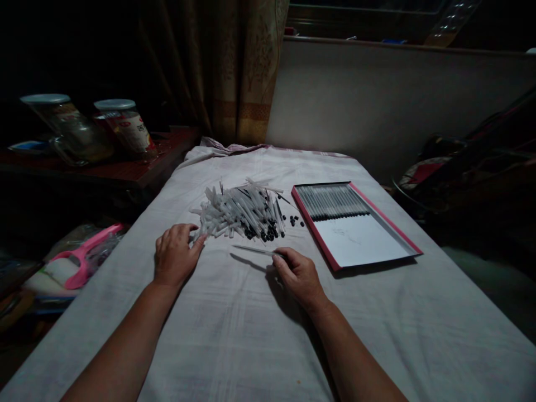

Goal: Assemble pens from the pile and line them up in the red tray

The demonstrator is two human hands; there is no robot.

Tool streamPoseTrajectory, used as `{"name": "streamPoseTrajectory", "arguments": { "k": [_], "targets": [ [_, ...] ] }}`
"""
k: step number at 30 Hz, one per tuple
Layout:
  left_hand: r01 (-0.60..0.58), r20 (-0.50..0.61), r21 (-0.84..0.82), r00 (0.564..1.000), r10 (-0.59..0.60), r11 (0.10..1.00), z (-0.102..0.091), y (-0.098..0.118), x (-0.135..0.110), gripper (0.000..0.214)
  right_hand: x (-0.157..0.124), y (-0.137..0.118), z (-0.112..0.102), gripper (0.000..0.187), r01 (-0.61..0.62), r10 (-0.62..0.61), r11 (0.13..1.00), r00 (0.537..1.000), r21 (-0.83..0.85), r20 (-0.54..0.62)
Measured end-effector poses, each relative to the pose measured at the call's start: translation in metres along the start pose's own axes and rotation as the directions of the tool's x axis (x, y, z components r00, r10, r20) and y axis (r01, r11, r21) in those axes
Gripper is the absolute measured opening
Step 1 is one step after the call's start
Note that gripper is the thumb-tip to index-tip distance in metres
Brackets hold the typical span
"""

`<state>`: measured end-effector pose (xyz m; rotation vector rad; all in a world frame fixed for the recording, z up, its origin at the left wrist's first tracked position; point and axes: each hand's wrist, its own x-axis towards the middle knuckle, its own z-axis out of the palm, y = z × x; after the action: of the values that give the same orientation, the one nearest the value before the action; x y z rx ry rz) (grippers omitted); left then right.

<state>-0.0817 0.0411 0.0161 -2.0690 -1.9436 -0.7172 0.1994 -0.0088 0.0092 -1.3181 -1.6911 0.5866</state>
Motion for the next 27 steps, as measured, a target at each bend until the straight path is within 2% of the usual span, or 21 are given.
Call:
{"name": "streamPoseTrajectory", "arguments": {
  "k": [5, 12, 19, 22, 27],
  "targets": [
    [-0.014, 0.095, 0.054, 0.995, 0.009, 0.998, 0.008, -0.002, 0.0, 0.027, -0.001, -0.001, 0.0, 0.019, 0.015, -0.015, 1.0, 1.0, -0.02, 0.024],
    [-0.046, 0.063, 0.001, 0.997, 0.046, 0.999, 0.007, 0.0, -0.002, 0.019, -0.001, 0.002, -0.002, 0.02, 0.006, -0.006, 1.0, 1.0, -0.011, 0.004],
    [0.034, 0.084, 0.026, 0.996, -0.036, 0.999, 0.006, 0.009, -0.002, 0.032, -0.001, 0.002, -0.001, 0.021, 0.006, -0.006, 1.0, 1.0, -0.026, 0.016],
    [-0.01, 0.102, 0.012, 0.995, 0.009, 1.0, 0.007, 0.011, -0.001, 0.034, -0.001, 0.002, 0.0, 0.02, 0.013, -0.012, 0.999, 1.0, -0.031, 0.023],
    [-0.052, 0.127, 0.0, 0.991, 0.052, 0.999, 0.006, 0.011, 0.001, 0.023, -0.001, 0.002, 0.0, 0.021, 0.022, -0.021, 0.999, 0.999, -0.039, 0.026]
  ]
}}
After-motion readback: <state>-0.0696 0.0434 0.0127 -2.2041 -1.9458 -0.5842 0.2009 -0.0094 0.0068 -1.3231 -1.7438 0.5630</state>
